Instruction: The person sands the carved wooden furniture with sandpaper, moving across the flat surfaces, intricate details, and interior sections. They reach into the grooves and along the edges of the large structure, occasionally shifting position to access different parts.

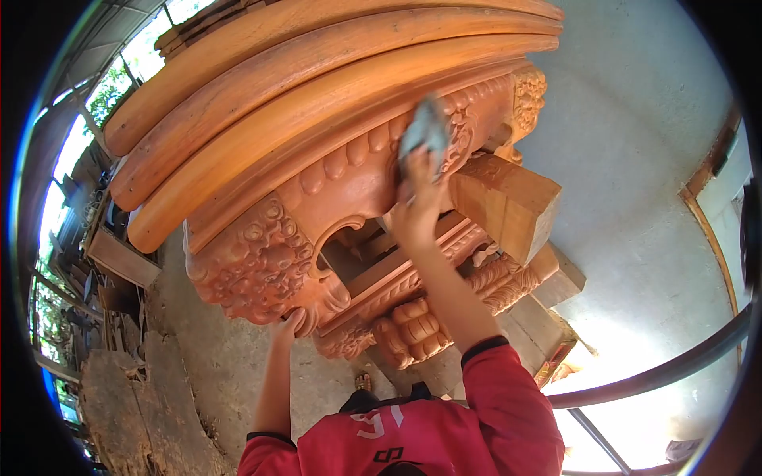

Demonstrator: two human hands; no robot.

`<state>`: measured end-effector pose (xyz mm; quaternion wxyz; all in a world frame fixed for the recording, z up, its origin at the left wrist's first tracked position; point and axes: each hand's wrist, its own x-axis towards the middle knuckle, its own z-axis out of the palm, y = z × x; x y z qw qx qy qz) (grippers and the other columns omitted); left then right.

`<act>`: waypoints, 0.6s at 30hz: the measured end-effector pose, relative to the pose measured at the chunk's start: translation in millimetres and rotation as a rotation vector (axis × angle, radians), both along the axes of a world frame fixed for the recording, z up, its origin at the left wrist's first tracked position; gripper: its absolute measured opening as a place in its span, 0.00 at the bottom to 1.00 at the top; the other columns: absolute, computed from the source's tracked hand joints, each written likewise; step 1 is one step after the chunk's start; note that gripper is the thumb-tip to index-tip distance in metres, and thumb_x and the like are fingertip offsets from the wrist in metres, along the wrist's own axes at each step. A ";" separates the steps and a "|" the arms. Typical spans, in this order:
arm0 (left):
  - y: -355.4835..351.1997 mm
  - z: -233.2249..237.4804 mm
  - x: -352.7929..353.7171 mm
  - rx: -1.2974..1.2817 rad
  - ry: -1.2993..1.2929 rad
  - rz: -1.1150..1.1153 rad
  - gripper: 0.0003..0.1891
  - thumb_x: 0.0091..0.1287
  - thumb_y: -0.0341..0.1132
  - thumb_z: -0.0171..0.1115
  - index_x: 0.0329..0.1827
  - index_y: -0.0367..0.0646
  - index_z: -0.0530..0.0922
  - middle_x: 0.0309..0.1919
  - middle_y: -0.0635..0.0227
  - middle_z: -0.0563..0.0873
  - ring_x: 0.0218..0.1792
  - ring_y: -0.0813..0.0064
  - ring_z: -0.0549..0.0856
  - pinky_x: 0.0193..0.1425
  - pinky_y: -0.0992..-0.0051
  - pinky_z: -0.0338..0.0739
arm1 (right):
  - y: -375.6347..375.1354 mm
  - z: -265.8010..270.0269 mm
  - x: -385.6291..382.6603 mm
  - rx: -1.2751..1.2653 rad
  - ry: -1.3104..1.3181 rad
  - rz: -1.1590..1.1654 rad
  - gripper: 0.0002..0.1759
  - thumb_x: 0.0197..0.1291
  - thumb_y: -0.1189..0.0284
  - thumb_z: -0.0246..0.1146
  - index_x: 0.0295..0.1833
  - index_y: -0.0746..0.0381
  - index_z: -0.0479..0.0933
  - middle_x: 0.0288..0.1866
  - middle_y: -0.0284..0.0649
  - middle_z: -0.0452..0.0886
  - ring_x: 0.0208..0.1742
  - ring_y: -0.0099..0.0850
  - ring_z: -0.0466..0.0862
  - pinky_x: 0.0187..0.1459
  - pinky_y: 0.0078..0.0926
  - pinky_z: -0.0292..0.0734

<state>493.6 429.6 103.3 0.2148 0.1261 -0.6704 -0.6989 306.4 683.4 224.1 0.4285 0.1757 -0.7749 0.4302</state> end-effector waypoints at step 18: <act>-1.2 -0.5 -0.6 0.037 -0.028 -0.036 0.10 0.53 0.26 0.64 0.37 0.40 0.73 0.24 0.76 0.75 0.20 0.87 0.71 0.25 0.85 0.64 | -22.0 29.6 61.0 0.641 -0.031 0.199 0.30 0.43 0.74 0.57 0.58 0.59 0.69 0.58 0.39 0.73 0.63 0.36 0.68 0.61 0.69 0.33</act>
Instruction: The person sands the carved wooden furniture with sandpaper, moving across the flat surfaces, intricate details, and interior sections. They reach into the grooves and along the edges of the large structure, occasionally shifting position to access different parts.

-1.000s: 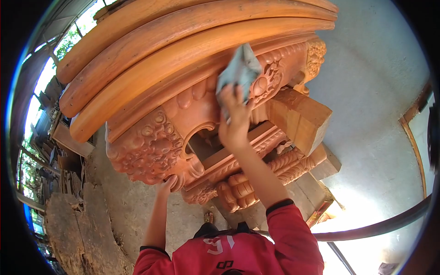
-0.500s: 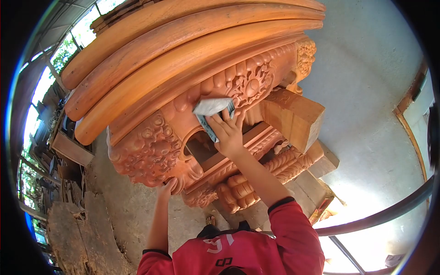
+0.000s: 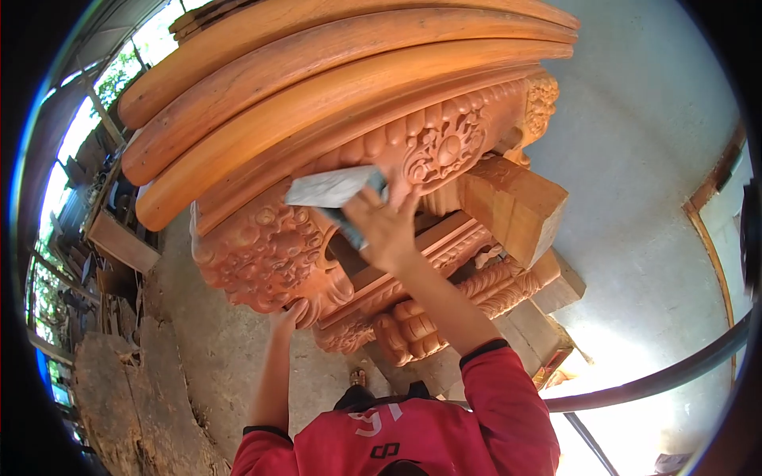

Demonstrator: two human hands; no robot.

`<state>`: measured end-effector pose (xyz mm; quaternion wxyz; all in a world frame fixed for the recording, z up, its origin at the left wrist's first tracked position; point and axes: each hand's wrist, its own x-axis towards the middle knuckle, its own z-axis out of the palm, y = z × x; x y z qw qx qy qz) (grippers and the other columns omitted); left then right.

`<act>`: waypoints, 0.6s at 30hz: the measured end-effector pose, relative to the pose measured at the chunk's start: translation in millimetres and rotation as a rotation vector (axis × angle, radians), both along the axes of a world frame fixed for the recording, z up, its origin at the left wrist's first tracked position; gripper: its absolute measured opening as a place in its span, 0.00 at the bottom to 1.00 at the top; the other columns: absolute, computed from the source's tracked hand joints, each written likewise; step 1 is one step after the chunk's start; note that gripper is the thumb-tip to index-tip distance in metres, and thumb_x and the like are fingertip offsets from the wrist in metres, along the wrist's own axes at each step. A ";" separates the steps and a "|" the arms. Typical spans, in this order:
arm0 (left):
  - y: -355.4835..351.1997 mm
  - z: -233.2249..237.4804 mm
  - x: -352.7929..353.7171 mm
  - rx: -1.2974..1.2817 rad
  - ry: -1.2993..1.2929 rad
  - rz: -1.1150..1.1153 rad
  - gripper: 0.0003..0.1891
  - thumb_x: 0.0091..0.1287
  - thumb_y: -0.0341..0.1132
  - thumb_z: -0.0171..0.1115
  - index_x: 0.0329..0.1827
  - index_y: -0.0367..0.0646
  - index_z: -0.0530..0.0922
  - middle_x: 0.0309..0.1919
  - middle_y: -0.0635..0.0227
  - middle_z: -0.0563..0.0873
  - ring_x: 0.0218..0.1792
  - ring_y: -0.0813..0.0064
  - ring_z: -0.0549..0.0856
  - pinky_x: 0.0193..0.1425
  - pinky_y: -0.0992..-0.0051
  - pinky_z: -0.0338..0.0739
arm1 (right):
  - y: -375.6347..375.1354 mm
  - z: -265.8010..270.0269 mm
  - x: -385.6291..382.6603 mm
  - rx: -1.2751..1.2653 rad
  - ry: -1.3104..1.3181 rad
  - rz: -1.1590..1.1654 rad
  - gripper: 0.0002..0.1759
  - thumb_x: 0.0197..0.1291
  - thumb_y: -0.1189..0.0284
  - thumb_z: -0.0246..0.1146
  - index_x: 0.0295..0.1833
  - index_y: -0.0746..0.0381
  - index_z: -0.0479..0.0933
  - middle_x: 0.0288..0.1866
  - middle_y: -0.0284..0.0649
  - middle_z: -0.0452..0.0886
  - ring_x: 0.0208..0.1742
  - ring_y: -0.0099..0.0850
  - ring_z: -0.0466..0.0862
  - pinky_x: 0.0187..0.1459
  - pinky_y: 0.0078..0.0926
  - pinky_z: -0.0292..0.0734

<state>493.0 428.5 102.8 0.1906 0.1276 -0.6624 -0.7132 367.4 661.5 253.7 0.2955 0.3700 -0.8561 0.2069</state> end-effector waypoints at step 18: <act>6.3 8.1 -0.1 0.038 0.083 -0.011 0.09 0.53 0.26 0.65 0.34 0.40 0.74 0.28 0.76 0.77 0.26 0.87 0.74 0.29 0.85 0.68 | 5.9 7.0 -39.4 -0.145 0.204 -0.076 0.28 0.47 0.75 0.52 0.59 0.54 0.69 0.59 0.39 0.73 0.63 0.35 0.69 0.59 0.72 0.33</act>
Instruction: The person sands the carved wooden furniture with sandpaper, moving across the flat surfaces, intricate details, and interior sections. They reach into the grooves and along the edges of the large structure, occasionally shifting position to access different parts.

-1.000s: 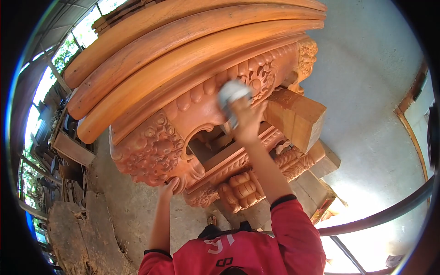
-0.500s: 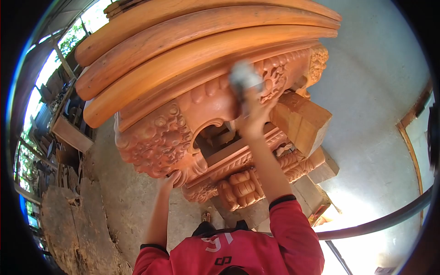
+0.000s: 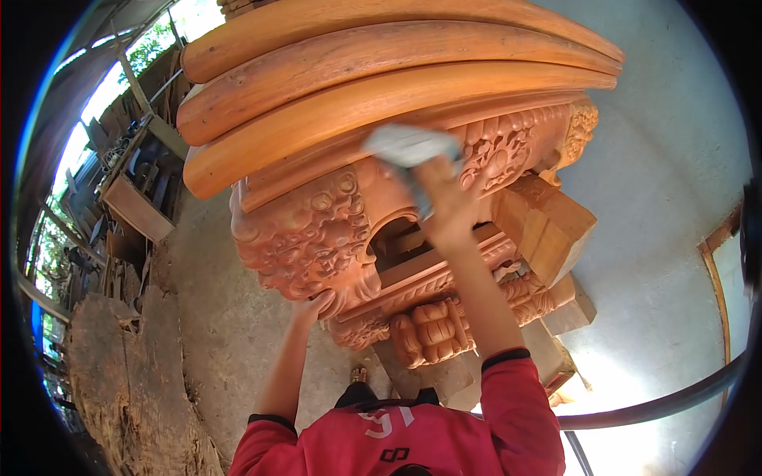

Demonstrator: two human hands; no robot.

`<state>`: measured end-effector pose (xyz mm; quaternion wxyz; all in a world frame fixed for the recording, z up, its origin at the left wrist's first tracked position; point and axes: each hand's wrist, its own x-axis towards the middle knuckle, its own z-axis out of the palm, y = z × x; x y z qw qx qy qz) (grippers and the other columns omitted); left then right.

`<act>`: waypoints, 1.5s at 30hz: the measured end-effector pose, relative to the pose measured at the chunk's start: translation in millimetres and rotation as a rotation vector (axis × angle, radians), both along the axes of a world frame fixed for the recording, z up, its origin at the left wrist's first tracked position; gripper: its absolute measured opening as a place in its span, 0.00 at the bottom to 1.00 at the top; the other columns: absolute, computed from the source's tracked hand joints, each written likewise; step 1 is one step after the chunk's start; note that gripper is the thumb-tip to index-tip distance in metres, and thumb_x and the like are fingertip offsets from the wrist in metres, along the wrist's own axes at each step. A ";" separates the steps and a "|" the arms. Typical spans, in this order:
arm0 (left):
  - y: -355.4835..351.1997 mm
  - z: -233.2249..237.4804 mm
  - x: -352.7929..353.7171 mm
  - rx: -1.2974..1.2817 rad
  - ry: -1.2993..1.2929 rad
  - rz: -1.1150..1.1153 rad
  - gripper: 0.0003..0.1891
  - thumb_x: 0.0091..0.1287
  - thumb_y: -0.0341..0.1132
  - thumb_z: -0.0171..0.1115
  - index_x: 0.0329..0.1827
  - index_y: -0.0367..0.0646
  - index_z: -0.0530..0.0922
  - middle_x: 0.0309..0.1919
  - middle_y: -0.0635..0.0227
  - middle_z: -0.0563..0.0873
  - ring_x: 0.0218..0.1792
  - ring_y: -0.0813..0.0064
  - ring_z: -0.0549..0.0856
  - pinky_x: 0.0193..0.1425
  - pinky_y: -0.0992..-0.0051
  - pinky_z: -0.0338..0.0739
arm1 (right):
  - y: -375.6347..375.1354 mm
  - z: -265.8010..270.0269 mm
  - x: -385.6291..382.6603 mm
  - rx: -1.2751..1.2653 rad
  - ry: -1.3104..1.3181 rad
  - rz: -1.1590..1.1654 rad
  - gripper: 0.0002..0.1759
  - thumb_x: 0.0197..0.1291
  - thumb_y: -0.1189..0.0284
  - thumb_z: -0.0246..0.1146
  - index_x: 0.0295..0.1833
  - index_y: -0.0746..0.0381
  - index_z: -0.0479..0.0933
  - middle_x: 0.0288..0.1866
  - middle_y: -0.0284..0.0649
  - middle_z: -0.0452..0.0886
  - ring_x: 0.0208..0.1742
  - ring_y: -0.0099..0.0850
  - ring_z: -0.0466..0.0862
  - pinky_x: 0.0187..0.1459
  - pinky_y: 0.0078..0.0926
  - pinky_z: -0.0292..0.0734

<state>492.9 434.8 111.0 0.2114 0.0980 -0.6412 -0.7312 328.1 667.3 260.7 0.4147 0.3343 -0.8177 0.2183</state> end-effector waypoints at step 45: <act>-3.7 -12.5 -2.9 0.050 -0.018 0.033 0.06 0.56 0.23 0.60 0.33 0.42 0.73 0.15 0.79 0.71 0.11 0.89 0.66 0.16 0.87 0.58 | 87.1 -26.6 -105.8 -0.742 -0.163 -0.442 0.27 0.55 0.81 0.51 0.63 0.59 0.63 0.57 0.52 0.71 0.50 0.46 0.78 0.64 0.54 0.50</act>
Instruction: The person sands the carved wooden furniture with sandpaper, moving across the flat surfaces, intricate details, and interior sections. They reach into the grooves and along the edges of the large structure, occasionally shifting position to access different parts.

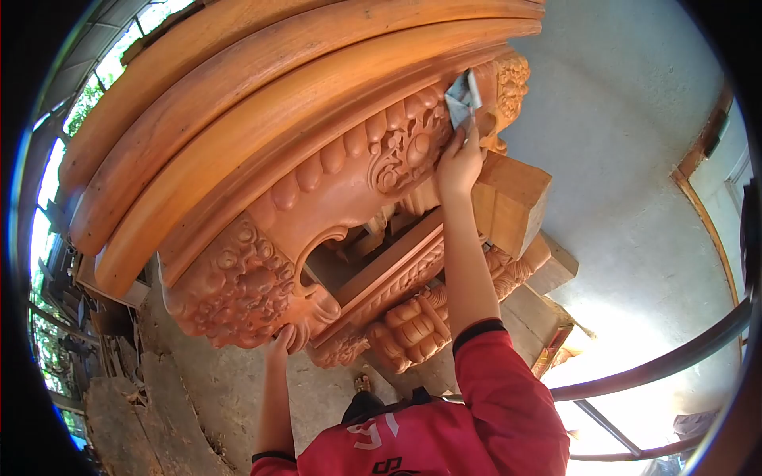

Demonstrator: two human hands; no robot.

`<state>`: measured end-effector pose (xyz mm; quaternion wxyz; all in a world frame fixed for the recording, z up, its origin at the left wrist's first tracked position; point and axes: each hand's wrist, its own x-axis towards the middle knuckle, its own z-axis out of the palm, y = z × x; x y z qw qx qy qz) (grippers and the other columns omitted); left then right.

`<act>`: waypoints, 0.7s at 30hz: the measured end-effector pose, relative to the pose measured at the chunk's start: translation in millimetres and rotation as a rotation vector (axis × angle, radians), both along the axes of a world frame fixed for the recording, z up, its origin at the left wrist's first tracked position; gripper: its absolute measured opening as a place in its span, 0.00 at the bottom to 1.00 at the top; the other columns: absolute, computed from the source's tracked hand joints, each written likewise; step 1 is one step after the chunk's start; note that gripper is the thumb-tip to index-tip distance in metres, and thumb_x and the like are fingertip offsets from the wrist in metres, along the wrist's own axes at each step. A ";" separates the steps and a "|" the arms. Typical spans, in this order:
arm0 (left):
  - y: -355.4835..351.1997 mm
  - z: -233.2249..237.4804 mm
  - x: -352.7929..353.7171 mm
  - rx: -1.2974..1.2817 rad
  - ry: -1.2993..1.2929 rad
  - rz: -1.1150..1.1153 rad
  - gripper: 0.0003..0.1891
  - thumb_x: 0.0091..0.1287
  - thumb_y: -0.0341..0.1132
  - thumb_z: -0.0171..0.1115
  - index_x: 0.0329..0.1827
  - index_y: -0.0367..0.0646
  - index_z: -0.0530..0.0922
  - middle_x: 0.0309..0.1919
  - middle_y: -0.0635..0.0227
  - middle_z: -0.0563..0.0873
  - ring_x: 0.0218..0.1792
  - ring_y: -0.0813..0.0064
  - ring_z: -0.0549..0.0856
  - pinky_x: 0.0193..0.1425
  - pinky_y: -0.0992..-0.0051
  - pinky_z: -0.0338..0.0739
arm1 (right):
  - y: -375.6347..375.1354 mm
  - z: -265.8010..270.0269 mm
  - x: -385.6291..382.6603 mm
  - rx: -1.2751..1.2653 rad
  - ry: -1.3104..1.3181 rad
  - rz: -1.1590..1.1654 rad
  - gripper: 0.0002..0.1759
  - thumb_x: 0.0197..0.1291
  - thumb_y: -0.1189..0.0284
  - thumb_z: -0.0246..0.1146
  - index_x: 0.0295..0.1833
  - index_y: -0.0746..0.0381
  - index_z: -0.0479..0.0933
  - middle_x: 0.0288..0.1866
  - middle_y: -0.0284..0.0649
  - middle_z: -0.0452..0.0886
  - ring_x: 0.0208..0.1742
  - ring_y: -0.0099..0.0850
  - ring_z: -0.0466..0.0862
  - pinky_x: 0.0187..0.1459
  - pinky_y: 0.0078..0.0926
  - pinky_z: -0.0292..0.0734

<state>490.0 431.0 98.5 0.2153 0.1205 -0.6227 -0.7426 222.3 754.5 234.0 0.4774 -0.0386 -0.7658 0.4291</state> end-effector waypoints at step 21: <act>-4.4 -1.6 3.9 -0.018 -0.017 -0.086 0.10 0.61 0.26 0.56 0.21 0.44 0.70 0.11 0.80 0.66 0.10 0.88 0.62 0.16 0.85 0.53 | -4.3 12.6 3.3 0.016 0.167 0.129 0.21 0.62 0.76 0.48 0.63 0.59 0.65 0.60 0.44 0.71 0.62 0.43 0.69 0.63 0.53 0.51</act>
